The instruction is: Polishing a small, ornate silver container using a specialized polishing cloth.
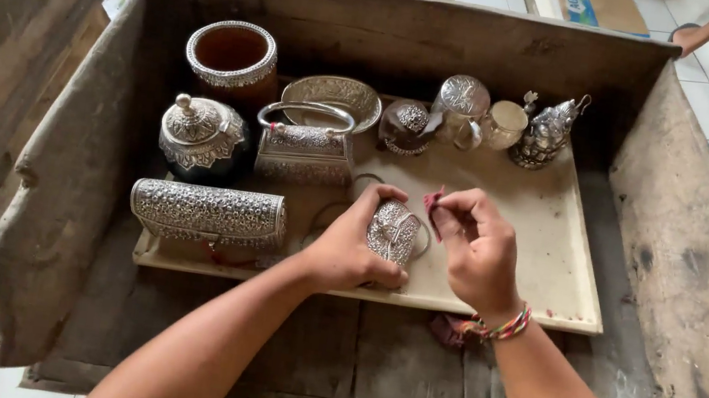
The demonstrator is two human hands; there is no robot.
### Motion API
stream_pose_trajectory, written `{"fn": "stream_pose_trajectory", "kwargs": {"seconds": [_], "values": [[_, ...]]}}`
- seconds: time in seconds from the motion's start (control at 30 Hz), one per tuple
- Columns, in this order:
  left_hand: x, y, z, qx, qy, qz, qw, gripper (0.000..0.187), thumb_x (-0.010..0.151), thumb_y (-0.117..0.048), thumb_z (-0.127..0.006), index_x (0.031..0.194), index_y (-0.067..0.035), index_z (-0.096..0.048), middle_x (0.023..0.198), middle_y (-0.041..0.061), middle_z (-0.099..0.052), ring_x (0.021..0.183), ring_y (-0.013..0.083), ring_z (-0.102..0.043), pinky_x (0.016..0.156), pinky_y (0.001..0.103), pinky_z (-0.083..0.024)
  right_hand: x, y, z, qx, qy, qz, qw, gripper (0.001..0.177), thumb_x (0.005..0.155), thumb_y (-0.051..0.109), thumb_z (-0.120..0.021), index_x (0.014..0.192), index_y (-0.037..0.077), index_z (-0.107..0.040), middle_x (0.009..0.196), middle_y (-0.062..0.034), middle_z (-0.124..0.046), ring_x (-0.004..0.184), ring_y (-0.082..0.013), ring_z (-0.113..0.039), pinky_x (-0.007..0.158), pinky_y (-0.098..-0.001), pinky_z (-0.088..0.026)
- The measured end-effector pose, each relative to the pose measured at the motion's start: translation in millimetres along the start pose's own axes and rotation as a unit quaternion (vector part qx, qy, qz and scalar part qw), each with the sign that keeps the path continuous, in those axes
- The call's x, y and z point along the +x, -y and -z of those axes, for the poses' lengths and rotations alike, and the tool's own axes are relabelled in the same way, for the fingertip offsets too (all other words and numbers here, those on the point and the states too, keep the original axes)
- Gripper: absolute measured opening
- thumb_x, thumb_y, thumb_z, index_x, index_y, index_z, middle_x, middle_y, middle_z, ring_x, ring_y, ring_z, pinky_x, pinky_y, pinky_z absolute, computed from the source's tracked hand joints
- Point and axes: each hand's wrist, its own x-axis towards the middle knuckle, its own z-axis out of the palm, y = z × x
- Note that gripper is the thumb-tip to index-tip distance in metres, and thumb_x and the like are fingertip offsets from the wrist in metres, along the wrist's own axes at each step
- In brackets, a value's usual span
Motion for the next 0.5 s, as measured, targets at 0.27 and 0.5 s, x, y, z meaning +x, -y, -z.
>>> {"fn": "stream_pose_trajectory", "kwargs": {"seconds": [0.27, 0.5], "values": [[0, -11, -1, 0.023, 0.004, 0.013, 1.000, 0.093, 0.054, -0.001, -0.092, 0.136, -0.010, -0.050, 0.118, 0.020, -0.062, 0.105, 0.0317, -0.065, 0.084, 0.043, -0.061, 0, -20, -14, -0.076, 0.073, 0.071, 0.992, 0.005, 0.095, 0.005, -0.070, 0.091, 0.006, -0.072, 0.080, -0.0097, -0.066, 0.072, -0.0225, -0.066, 0.067, -0.0374, -0.054], [-5, -25, -5, 0.066, 0.016, 0.026, 0.997, 0.105, 0.054, -0.009, -0.092, 0.146, -0.014, -0.042, 0.128, 0.022, -0.061, 0.120, 0.0383, -0.063, 0.098, 0.048, -0.056, -4, -1, -28, 0.038, 0.123, 0.031, 0.991, 0.005, 0.101, 0.007, -0.060, 0.101, 0.008, -0.065, 0.107, -0.0118, -0.069, 0.102, -0.0255, -0.065, 0.086, -0.0400, -0.051]]}}
